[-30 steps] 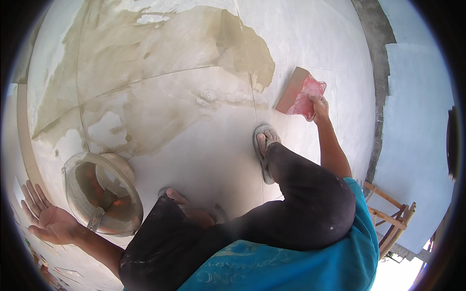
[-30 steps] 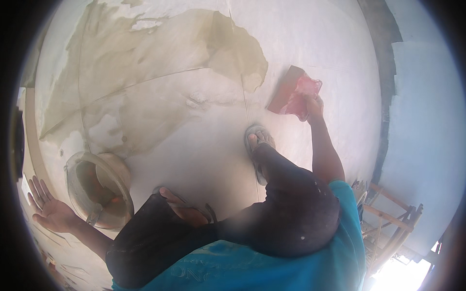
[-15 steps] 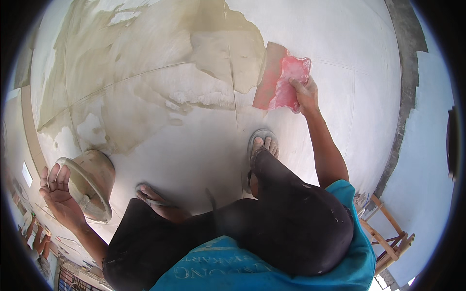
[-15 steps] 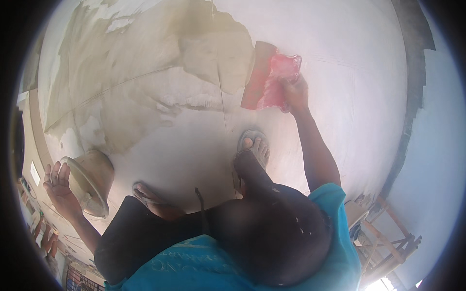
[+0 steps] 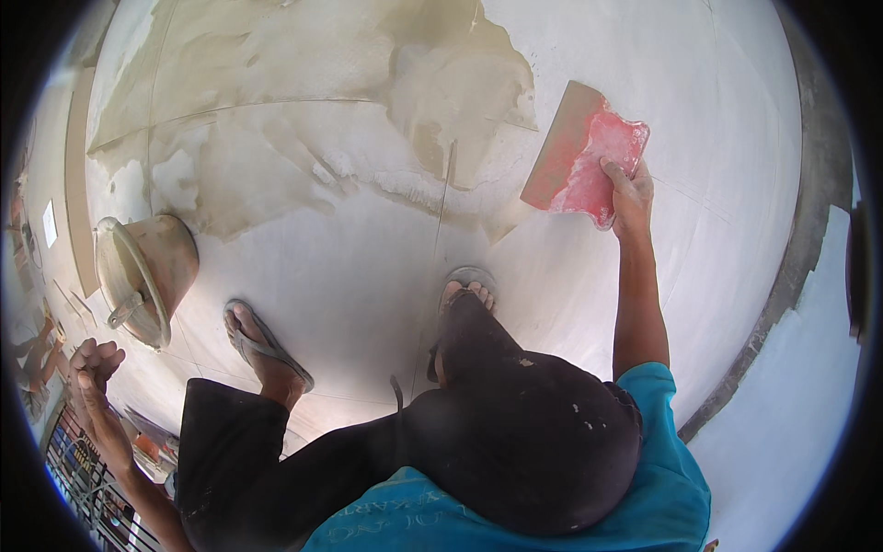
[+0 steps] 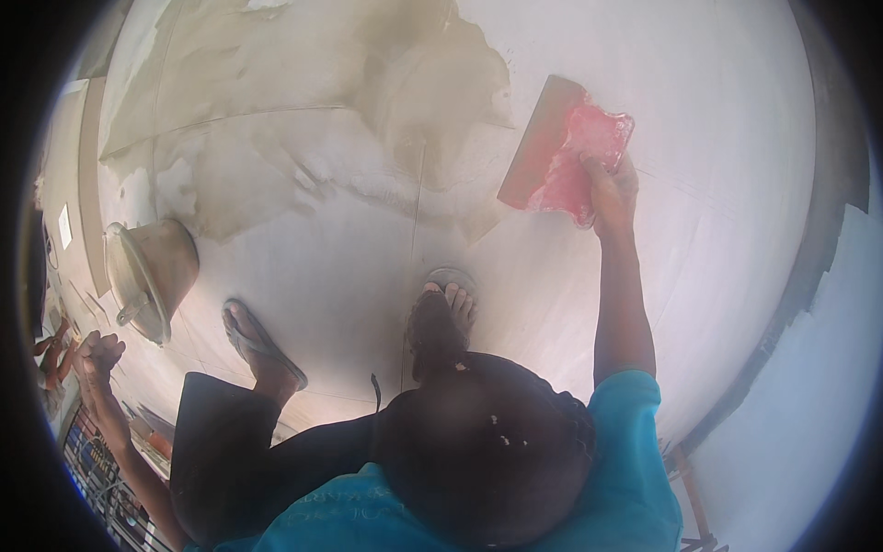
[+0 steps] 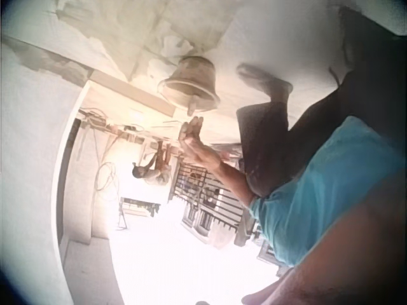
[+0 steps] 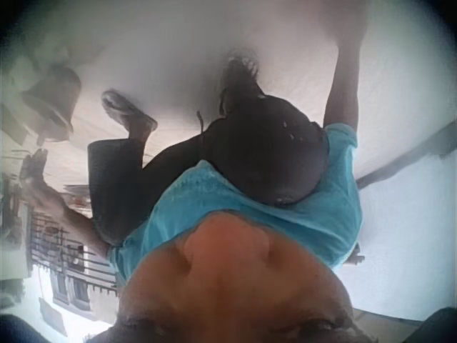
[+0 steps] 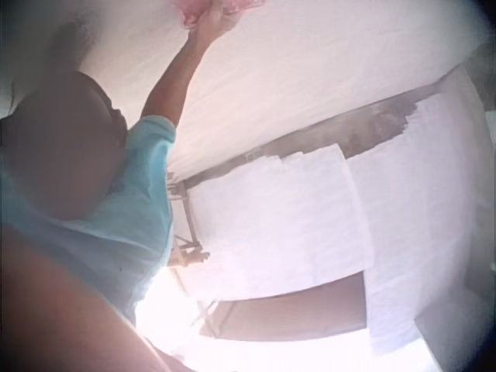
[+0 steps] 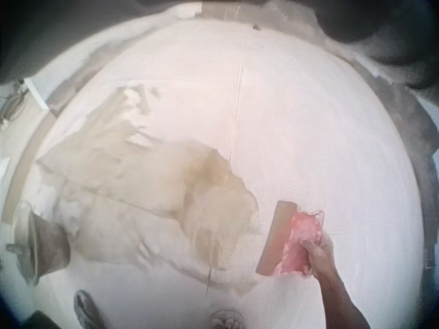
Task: The person scoops grout from a bucket and spreads it onto a tiled floor using a pink float. The person repeatedly applies and smooths the grout over the tile surface and grout lines.
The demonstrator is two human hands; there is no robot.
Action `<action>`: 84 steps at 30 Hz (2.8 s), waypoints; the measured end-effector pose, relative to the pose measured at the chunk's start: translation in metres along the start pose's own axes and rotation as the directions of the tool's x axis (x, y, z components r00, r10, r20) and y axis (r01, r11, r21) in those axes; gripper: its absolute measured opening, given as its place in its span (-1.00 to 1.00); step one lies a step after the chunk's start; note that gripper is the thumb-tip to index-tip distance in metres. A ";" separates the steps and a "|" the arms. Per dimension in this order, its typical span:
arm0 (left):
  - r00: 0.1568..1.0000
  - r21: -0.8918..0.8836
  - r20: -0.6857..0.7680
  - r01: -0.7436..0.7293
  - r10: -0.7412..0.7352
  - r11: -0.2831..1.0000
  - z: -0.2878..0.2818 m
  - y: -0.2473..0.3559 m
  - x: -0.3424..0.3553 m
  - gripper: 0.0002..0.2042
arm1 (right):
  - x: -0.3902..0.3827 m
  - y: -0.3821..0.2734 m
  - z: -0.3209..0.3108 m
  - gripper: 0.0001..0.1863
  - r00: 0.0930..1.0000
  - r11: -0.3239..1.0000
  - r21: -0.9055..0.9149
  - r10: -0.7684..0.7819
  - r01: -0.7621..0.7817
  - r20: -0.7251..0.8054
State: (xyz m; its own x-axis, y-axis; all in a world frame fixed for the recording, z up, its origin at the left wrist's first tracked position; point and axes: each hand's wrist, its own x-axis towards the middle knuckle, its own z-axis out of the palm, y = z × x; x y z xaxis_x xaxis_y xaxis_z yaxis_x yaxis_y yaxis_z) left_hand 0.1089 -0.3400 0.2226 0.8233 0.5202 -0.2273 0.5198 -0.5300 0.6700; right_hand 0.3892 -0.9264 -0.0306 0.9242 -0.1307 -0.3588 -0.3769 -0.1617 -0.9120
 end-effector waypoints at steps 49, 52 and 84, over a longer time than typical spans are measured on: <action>0.654 0.033 0.694 -0.446 0.301 0.894 0.020 0.038 -0.085 -0.66 | 0.136 -0.148 0.257 -0.68 0.612 -0.260 -0.675 -0.289 0.690 0.736; 0.651 0.052 0.700 -0.456 0.293 0.888 0.031 0.039 -0.075 -0.67 | 0.135 -0.148 0.269 -0.69 0.652 -0.192 -0.693 -0.239 0.695 0.720; 0.724 0.116 0.673 -0.304 0.150 0.946 0.050 0.044 -0.065 -0.70 | 0.063 -0.106 0.207 -0.70 0.226 -0.243 -0.252 -0.128 0.937 0.966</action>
State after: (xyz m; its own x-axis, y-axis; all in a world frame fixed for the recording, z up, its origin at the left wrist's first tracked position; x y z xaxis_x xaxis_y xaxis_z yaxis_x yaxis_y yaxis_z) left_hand 0.0894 -0.4303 0.2316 0.8275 -0.1535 -0.5400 0.2681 -0.7370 0.6204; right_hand 0.5001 -0.7149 0.0021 0.3164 0.9356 -0.1564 0.9421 -0.3293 -0.0641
